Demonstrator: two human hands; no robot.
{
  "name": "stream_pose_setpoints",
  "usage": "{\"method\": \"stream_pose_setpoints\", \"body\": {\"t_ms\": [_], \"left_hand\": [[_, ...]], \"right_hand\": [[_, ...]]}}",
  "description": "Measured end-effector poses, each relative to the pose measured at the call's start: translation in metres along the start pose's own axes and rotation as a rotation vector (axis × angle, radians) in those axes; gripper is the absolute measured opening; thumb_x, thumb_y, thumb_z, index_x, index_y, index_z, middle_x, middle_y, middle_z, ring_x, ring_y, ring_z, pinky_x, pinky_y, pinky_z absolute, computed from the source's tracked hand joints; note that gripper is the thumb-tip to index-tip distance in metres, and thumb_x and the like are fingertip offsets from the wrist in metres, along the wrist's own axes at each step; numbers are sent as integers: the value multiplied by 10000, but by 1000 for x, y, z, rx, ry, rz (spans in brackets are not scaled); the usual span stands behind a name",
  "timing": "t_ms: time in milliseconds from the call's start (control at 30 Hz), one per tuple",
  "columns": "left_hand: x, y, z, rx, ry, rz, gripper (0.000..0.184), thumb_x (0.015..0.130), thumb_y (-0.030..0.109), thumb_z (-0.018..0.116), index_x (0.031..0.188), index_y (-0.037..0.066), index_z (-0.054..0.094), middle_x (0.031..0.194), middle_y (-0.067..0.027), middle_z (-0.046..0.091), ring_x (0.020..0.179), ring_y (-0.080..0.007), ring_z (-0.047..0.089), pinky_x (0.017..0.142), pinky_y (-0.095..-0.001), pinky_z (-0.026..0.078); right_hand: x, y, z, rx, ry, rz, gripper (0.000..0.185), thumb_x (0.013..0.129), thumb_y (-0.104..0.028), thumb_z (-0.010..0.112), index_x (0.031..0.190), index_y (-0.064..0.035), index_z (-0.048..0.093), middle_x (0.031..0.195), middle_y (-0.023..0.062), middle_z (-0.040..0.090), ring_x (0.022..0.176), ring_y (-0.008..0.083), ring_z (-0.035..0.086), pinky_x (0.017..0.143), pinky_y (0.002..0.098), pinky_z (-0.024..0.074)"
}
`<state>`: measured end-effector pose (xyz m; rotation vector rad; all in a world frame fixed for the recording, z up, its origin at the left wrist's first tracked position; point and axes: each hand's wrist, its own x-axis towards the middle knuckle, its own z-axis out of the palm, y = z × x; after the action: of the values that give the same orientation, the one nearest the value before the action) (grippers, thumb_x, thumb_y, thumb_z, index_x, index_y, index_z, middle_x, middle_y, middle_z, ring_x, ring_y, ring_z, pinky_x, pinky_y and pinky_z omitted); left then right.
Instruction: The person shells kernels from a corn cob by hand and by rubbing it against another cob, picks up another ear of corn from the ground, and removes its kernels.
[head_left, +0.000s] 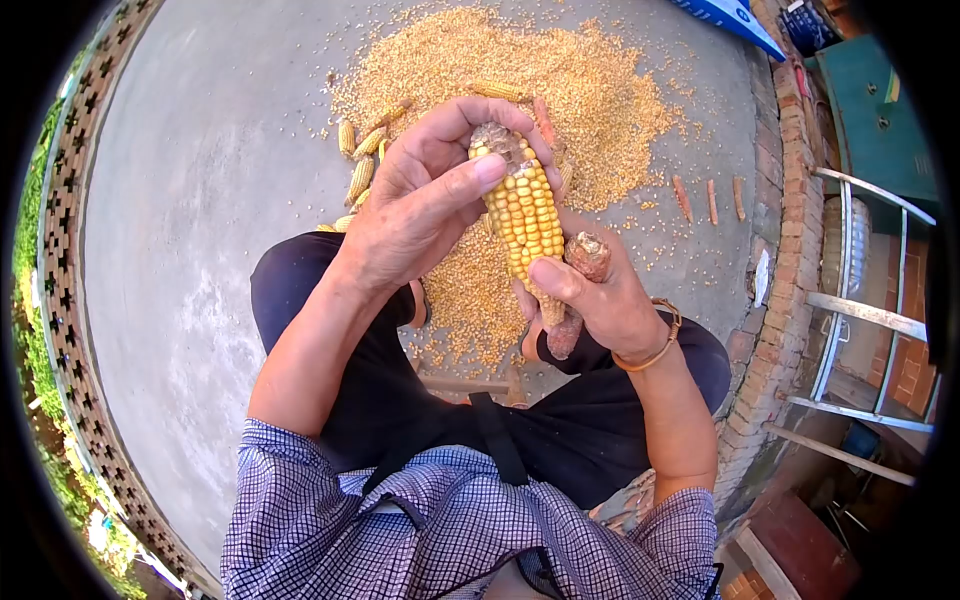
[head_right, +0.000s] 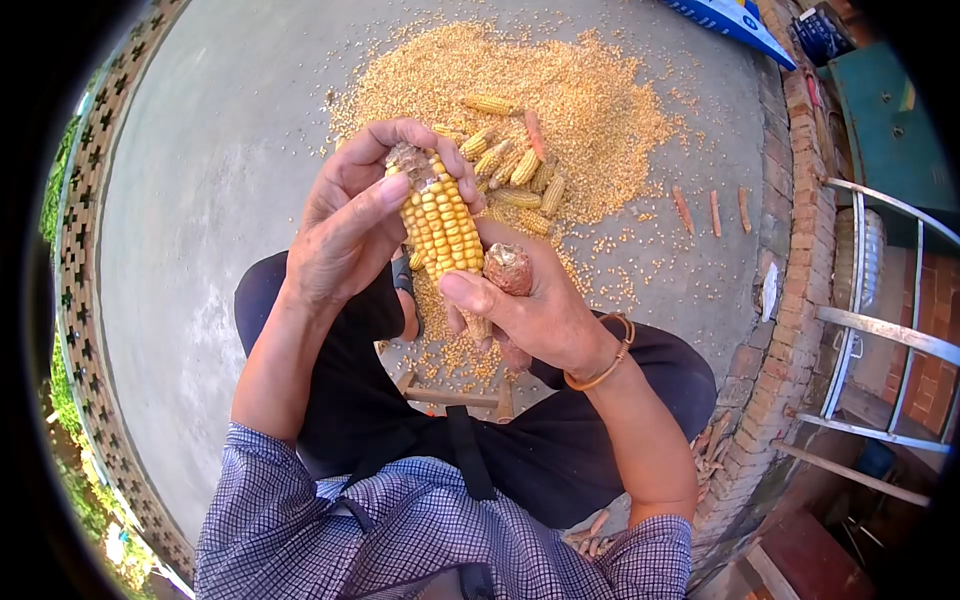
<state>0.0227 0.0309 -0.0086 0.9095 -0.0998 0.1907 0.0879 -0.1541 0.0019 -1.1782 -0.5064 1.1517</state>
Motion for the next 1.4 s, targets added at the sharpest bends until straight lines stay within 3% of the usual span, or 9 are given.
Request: {"method": "stream_pose_setpoints", "body": {"t_ms": [167,267,367,467,633,767,867,1133,1400], "left_hand": [[0,-2,4,-4,59,14,300,962,183,575,1208,35,488,1111,-153,583,1047,-262,611,902,-399,537],[-1,-5,3,5,75,10,283,966,187,575,1190,37,488,1098,-146,585,1030,-251,611,896,-382,533],[-1,-6,0,-12,66,-4,268,973,191,568,1179,36,496,1091,-142,586,1036,-245,606,901,-375,528],[-1,-8,0,-67,84,-16,272,997,192,519,1204,17,498,1100,-148,586,1056,-256,598,928,-391,517],[2,-15,6,-97,238,-35,400,1048,224,368,1317,-60,446,1163,-197,580,1117,-315,582,1010,-442,474],[2,-23,10,-159,303,-20,444,1041,229,360,1354,-84,401,1229,-247,557,1192,-360,545,1076,-469,415],[4,-25,13,-224,338,-40,447,1007,183,399,1361,-89,377,1259,-264,543,1229,-376,520,1104,-473,384],[4,-19,16,-141,300,-58,512,915,76,417,1378,-111,301,1289,-285,514,1244,-382,506,1107,-467,380],[5,-25,18,-18,280,2,511,922,48,312,1402,-121,274,1301,-301,495,1220,-377,526,1094,-465,398]], "right_hand": [[-1,3,5,-29,81,-2,268,932,-225,668,1102,-37,580,709,-23,579,530,10,477,456,173,368],[-2,5,8,-129,122,-32,266,925,-202,674,1084,-13,575,771,-10,590,627,30,520,543,203,424],[3,13,17,-243,211,-206,268,913,-178,683,1069,9,571,824,7,599,733,54,553,653,230,464],[0,0,15,-272,170,-70,266,900,-154,687,1059,23,568,858,43,626,802,72,571,725,256,483],[4,9,13,-420,294,-181,285,879,-140,700,1063,30,564,841,96,655,757,104,615,676,291,498],[5,15,11,-637,375,-282,338,844,-143,728,1084,27,562,823,142,667,716,189,677,632,323,508],[5,10,15,-638,408,-237,301,848,-55,716,1096,42,576,880,52,633,794,56,566,684,231,487],[3,9,13,-844,471,-319,369,808,-54,746,1122,31,573,873,93,670,798,89,631,688,268,514],[2,3,14,-916,477,-324,363,804,-53,742,1113,28,570,860,112,675,778,112,659,669,286,520]]}}
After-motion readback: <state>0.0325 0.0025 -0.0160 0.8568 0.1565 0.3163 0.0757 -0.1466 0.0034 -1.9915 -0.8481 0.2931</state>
